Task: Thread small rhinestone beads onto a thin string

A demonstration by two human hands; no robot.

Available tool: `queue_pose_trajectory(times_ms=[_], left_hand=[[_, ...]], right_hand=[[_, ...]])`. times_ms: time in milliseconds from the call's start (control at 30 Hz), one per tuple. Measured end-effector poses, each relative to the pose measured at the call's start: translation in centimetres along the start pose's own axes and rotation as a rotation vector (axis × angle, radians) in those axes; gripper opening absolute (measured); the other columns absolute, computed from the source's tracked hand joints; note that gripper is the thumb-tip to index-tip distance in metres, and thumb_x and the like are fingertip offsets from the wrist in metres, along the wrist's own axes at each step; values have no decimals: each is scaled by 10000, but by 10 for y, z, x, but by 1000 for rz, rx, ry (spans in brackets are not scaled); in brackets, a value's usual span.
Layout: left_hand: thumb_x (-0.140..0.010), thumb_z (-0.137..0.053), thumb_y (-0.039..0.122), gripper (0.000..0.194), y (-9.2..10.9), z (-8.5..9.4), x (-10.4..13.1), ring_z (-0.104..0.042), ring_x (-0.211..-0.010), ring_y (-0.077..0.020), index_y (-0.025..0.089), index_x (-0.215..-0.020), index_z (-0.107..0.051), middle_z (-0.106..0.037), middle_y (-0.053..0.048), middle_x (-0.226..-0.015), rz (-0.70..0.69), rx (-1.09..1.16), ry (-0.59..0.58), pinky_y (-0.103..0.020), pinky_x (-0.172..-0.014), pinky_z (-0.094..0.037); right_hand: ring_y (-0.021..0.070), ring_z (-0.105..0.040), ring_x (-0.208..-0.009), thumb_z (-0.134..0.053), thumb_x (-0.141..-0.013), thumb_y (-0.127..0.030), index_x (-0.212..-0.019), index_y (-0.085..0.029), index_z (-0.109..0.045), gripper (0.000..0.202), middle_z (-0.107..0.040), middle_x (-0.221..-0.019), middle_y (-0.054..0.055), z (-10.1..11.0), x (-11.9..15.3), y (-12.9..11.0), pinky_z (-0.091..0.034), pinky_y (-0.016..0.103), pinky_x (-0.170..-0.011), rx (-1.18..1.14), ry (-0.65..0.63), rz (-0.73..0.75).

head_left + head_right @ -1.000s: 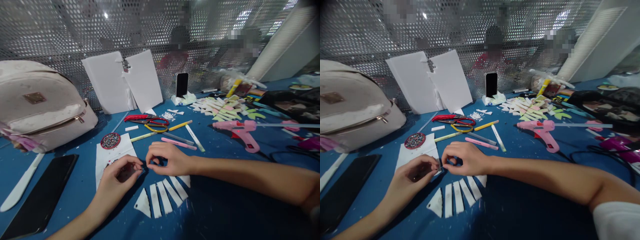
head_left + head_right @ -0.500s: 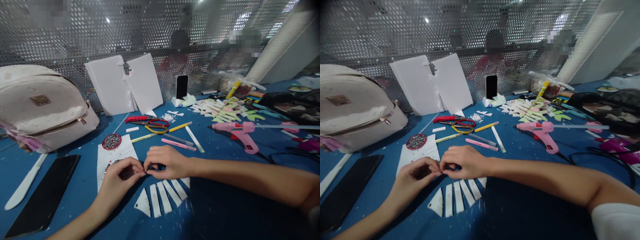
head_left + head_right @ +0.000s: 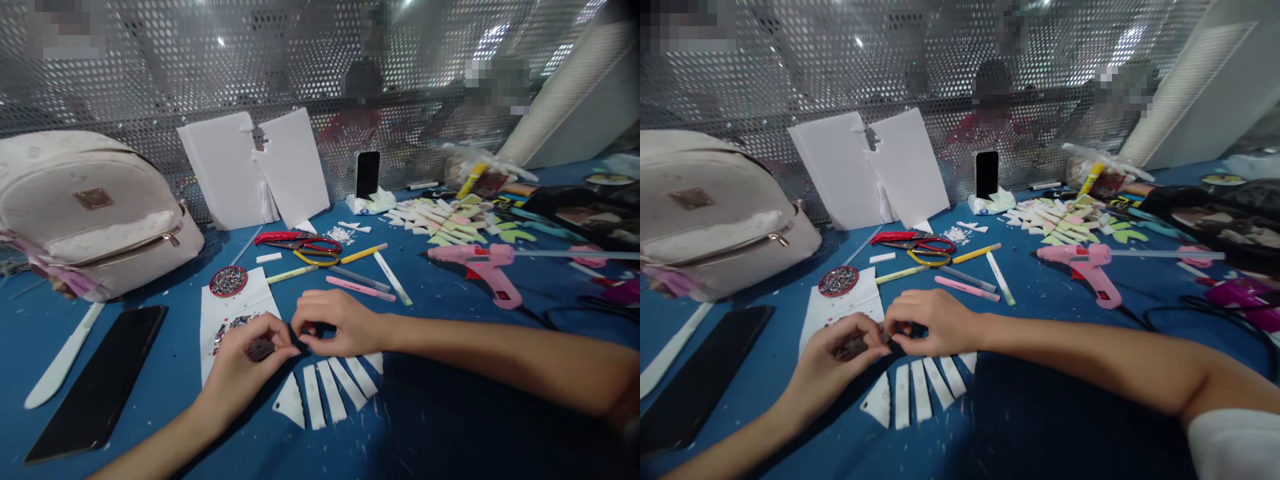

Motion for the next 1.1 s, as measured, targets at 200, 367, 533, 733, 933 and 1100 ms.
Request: queue_pose_trajectory(times_ms=[200, 367, 533, 733, 933, 1100], left_hand=[[-904, -642, 150, 106, 22, -2, 13, -659, -833, -197, 236, -862, -687, -734, -16, -779, -431, -241, -115, -342, -833, -486], [-914, -581, 86, 194, 24, -5, 20, -694, -1000, -216, 254, -940, -675, -774, -17, -863, -542, -336, -179, -420, -1017, -427], [-914, -560, 52, 246, 24, -7, 18, -710, -989, -188, 257, -1006, -662, -774, -8, -910, -522, -233, -302, -409, -1051, -426], [-900, -635, 86, 147, 23, -3, 10, -696, -830, -162, 224, -932, -676, -754, -19, -877, -412, -152, -170, -305, -832, -510], [-877, -685, 184, 95, 11, 1, 5, -680, -735, -165, 192, -783, -674, -727, -25, -773, -157, -95, -18, -260, -692, -514], [-857, -687, 186, 69, 4, 3, 4, -663, -696, -140, 193, -788, -683, -712, -12, -762, -60, -9, 23, -225, -641, -503]], right_hand=[[99, -458, -668, -544, -861, -87, -899, -170, -547, 91, -558, -833, -11, 7, -1, 12, -392, 213, -614, -190, 124, -264], [87, -463, -664, -557, -896, -131, -897, -170, -538, 43, -542, -864, -16, 9, 0, 21, -387, 208, -602, -292, 175, -376], [80, -432, -632, -555, -903, -145, -888, -170, -532, 37, -527, -855, -25, 8, 1, 25, -373, 209, -583, -328, 203, -426], [87, -464, -660, -538, -893, -113, -893, -169, -539, 55, -527, -852, -19, 9, 1, 24, -372, 208, -588, -346, 223, -432], [92, -473, -644, -519, -893, -87, -917, -164, -579, 101, -572, -847, -10, 8, 2, 22, -386, 217, -605, -312, 168, -397], [96, -467, -629, -585, -916, -177, -906, -154, -623, 45, -598, -824, -2, 8, -1, 19, -396, 218, -589, -318, 162, -383]])
Point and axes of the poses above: each hand's wrist, its own x-axis away from the middle knuckle, its own z-axis out of the back of the hand, y = z × x, the point moved 4 cm from there along -x, towards the middle knuckle
